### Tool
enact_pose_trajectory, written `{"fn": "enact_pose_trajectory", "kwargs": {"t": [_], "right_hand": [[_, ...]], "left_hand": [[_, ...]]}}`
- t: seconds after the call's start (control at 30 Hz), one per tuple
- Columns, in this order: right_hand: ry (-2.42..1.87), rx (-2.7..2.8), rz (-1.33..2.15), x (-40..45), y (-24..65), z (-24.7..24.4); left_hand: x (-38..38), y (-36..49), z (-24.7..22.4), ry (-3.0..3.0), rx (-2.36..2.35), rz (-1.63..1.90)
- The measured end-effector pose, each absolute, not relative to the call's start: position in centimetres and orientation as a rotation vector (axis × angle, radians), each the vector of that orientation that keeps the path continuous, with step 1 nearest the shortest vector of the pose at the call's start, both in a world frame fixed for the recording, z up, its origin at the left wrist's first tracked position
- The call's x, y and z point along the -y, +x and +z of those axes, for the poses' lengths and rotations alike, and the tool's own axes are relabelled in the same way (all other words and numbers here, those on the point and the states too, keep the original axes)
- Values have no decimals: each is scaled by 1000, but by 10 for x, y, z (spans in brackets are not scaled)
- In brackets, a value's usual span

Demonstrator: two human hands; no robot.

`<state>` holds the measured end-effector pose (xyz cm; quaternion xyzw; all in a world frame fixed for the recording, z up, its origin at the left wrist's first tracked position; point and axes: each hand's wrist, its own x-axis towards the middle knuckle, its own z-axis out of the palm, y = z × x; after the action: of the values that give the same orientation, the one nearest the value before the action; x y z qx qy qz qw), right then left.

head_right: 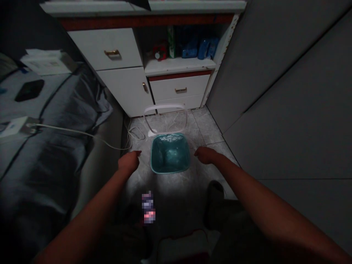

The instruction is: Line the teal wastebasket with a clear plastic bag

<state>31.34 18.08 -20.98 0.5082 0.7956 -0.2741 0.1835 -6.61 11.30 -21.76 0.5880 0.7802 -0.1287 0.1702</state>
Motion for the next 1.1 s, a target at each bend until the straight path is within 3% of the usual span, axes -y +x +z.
{"fn": "enact_pose_trajectory", "kwargs": {"t": [0.4, 0.77, 0.9, 1.1], "right_hand": [[1466, -2562, -1073, -166, 317, -150], [1841, -2716, -1198, -167, 321, -120], [1817, -2714, -1417, -156, 322, -101], [1555, -2612, -1782, -119, 330, -60]], "left_hand": [[-76, -70, -152, 1816, -2229, -122], [-62, -88, -118, 1758, -1854, 783], [-53, -89, -96, 1716, -1794, 1006], [-30, -96, -58, 1782, -1682, 1053]]}}
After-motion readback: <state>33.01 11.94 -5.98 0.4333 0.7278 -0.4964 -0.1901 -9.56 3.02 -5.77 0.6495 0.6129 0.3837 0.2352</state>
